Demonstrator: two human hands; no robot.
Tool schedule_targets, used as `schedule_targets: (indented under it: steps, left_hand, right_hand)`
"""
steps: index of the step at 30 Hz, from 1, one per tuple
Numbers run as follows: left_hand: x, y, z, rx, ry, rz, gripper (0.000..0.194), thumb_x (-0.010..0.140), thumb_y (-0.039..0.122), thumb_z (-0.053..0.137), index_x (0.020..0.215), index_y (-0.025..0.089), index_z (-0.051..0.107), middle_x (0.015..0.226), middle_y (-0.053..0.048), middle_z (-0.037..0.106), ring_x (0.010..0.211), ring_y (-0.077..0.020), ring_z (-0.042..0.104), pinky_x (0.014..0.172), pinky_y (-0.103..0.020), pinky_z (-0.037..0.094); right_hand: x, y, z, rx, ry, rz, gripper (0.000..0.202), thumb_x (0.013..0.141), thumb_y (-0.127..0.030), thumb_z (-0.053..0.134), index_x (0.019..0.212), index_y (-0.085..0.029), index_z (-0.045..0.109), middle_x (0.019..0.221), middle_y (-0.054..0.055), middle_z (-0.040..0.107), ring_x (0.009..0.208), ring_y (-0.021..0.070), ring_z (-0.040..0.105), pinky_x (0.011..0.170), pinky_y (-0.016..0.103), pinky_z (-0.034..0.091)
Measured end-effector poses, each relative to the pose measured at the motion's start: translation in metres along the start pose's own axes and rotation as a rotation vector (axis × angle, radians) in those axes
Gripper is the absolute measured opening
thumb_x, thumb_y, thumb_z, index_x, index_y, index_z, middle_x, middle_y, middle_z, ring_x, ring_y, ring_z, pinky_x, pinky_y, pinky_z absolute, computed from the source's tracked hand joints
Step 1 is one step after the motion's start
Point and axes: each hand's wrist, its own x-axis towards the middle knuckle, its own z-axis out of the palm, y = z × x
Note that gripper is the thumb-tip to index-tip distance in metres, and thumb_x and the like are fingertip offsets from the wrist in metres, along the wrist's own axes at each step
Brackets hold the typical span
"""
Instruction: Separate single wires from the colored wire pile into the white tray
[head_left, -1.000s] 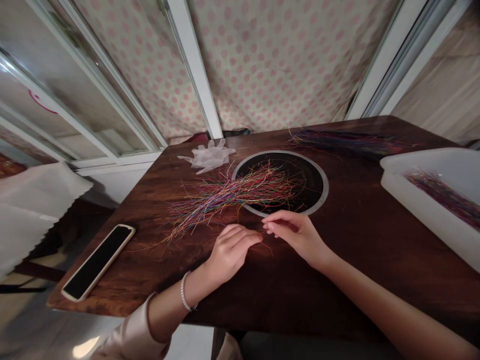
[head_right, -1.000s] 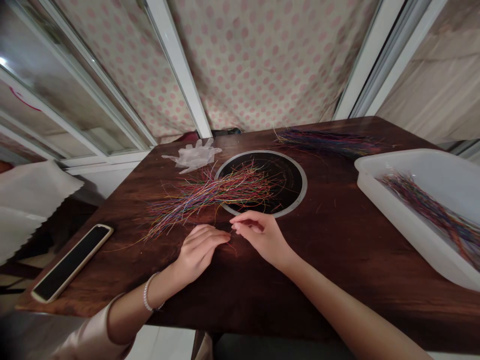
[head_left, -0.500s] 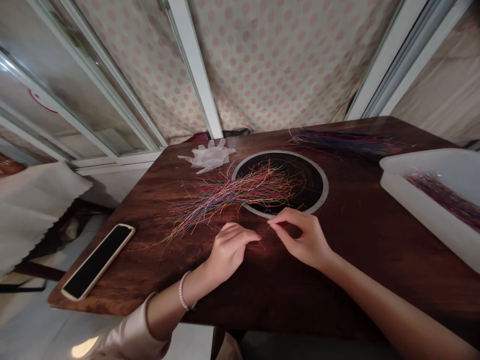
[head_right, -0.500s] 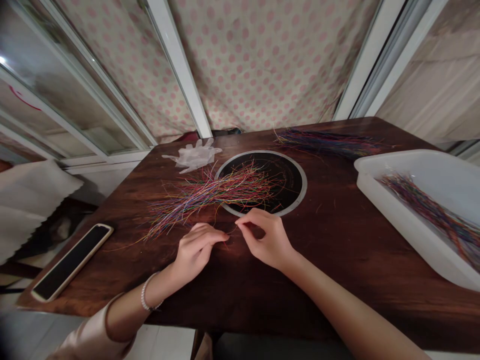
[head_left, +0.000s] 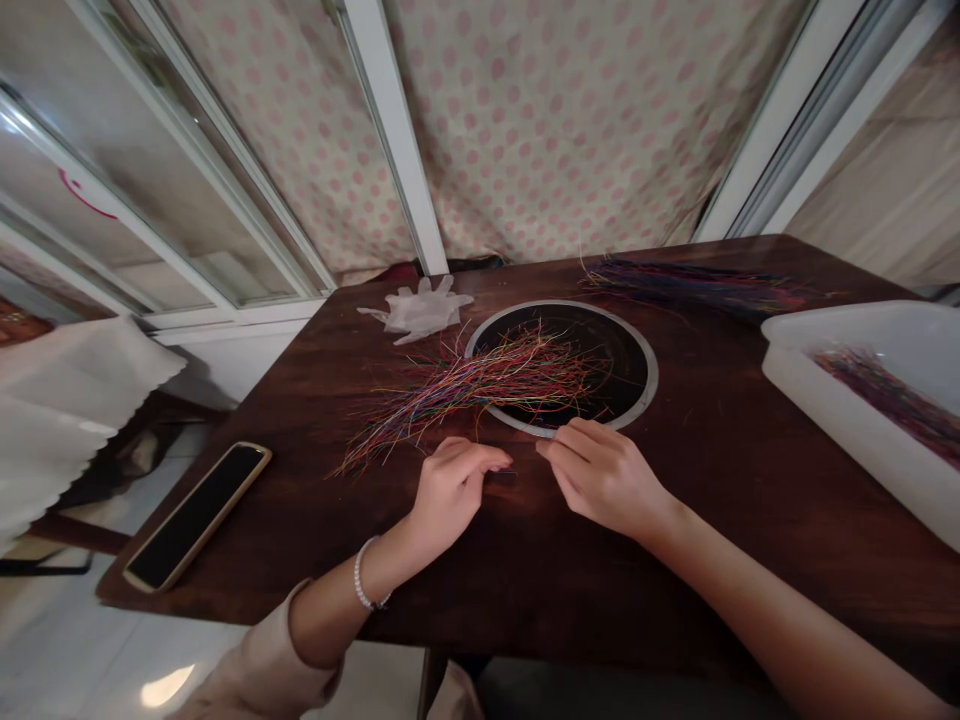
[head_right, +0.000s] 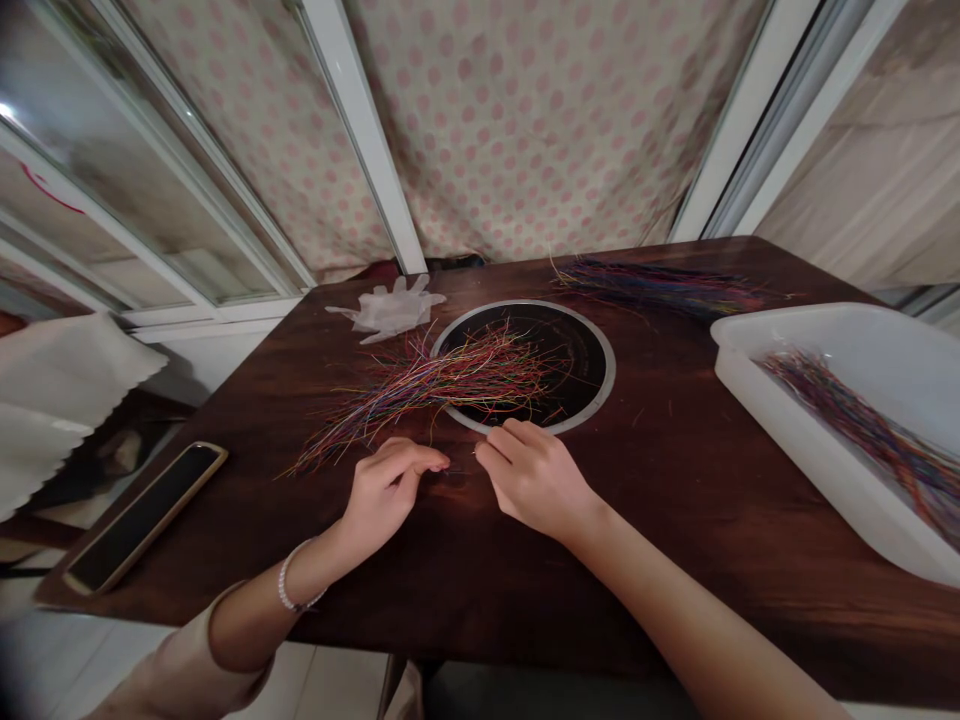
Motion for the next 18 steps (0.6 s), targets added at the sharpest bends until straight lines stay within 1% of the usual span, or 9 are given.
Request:
schedule_targets:
  steps: [4, 6, 7, 9, 12, 16, 18]
  left_hand:
    - [0.001, -0.003, 0.001, 0.05, -0.017, -0.03, 0.03, 0.084, -0.001, 0.045, 0.078, 0.019, 0.065, 0.07, 0.004, 0.071, 0.062, -0.0105, 0.064, 0.066, -0.025, 0.048]
    - [0.001, -0.004, 0.002, 0.093, -0.027, -0.004, 0.028, 0.086, 0.001, 0.044, 0.079, 0.019, 0.065, 0.07, 0.003, 0.071, 0.062, -0.0112, 0.064, 0.066, -0.026, 0.048]
    - [0.001, -0.005, 0.002, 0.118, -0.03, 0.027, 0.027, 0.087, 0.002, 0.044, 0.08, 0.019, 0.064, 0.07, 0.002, 0.071, 0.062, -0.0115, 0.064, 0.066, -0.027, 0.048]
    - [0.0, -0.007, 0.002, 0.171, -0.04, 0.099, 0.025, 0.089, 0.005, 0.043, 0.082, 0.018, 0.064, 0.073, 0.001, 0.071, 0.064, -0.0124, 0.063, 0.068, -0.029, 0.047]
    - [-0.001, -0.007, 0.003, 0.231, -0.072, 0.166, 0.019, 0.089, 0.007, 0.047, 0.086, 0.017, 0.063, 0.081, -0.001, 0.071, 0.074, -0.0147, 0.063, 0.073, -0.031, 0.045]
    - [-0.002, -0.003, 0.004, 0.277, -0.098, 0.215, 0.015, 0.087, 0.009, 0.051, 0.09, 0.017, 0.063, 0.097, -0.005, 0.07, 0.087, -0.0174, 0.063, 0.079, -0.033, 0.045]
    - [-0.002, 0.0, 0.003, 0.286, -0.101, 0.247, 0.016, 0.088, 0.009, 0.05, 0.091, 0.017, 0.063, 0.099, -0.006, 0.07, 0.09, -0.0174, 0.062, 0.081, -0.033, 0.046]
  right_hand:
    - [0.001, -0.001, -0.003, -0.029, -0.071, -0.1, 0.028, 0.084, -0.004, 0.044, 0.066, -0.016, 0.062, 0.062, 0.005, 0.054, 0.061, 0.0171, 0.046, 0.055, 0.031, 0.038]
    - [0.0, 0.001, -0.002, 0.019, -0.093, -0.085, 0.029, 0.085, -0.004, 0.042, 0.069, -0.016, 0.064, 0.064, 0.005, 0.056, 0.063, 0.0172, 0.048, 0.056, 0.03, 0.041]
    - [0.0, 0.002, -0.001, 0.067, -0.098, -0.046, 0.029, 0.086, -0.005, 0.041, 0.072, -0.016, 0.064, 0.065, 0.006, 0.058, 0.064, 0.0171, 0.05, 0.057, 0.03, 0.042]
    - [-0.002, 0.004, 0.002, 0.203, -0.088, 0.082, 0.027, 0.087, -0.007, 0.042, 0.078, -0.016, 0.065, 0.07, 0.006, 0.061, 0.067, 0.0169, 0.053, 0.06, 0.029, 0.046]
    - [-0.005, 0.004, 0.008, 0.385, -0.051, 0.253, 0.021, 0.087, -0.009, 0.046, 0.084, -0.017, 0.065, 0.075, 0.006, 0.063, 0.071, 0.0166, 0.057, 0.064, 0.029, 0.049]
    - [-0.008, -0.005, 0.014, 0.469, -0.035, 0.291, 0.02, 0.086, -0.01, 0.047, 0.084, -0.017, 0.066, 0.075, 0.006, 0.064, 0.069, 0.0164, 0.06, 0.065, 0.029, 0.051]
    - [-0.007, -0.01, 0.015, 0.497, -0.023, 0.312, 0.02, 0.086, -0.011, 0.047, 0.085, -0.017, 0.067, 0.075, 0.006, 0.065, 0.069, 0.0164, 0.061, 0.064, 0.029, 0.051]
